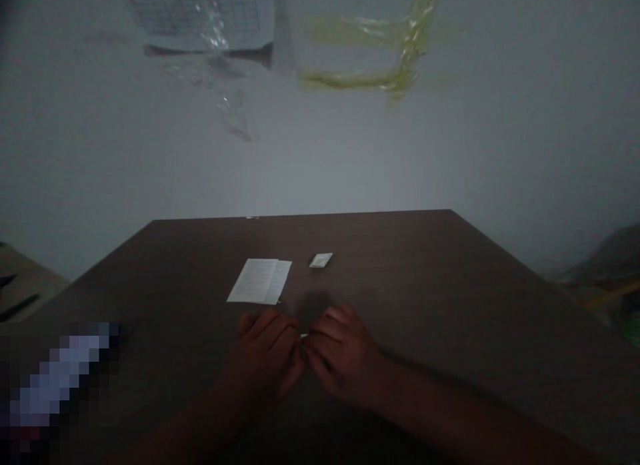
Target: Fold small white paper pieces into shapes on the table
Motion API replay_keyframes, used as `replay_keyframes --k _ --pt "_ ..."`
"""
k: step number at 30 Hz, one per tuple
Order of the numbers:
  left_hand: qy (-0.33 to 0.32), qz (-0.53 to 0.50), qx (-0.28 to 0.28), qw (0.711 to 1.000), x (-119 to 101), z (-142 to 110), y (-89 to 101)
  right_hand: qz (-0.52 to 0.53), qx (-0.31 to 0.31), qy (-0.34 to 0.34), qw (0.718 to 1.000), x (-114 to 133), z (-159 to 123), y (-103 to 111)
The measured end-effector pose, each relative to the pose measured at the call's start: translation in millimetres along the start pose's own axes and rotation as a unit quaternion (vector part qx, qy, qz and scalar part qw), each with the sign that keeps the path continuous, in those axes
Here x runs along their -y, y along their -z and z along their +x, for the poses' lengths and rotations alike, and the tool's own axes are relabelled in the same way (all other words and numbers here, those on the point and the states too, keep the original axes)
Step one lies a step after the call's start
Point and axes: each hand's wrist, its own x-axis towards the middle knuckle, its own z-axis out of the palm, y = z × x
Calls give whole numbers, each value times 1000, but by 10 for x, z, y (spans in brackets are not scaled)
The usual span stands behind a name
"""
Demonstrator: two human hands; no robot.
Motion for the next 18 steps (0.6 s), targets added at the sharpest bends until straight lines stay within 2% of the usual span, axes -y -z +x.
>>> replay_keyframes --k 6,10,13,15,18 --pt "7 4 18 1000 10 14 17 11 -15 -2 1000 5 9 30" --pt "36 28 24 999 199 7 30 -4 -43 -15 999 -85 22 118" --pt "83 48 48 994 377 9 41 -15 -49 -26 998 -181 29 190" --pt "90 37 34 995 433 6 39 -23 -41 -18 999 -225 29 202" --pt "57 -32 10 998 393 -10 24 -23 -20 -6 1000 -244 19 166"
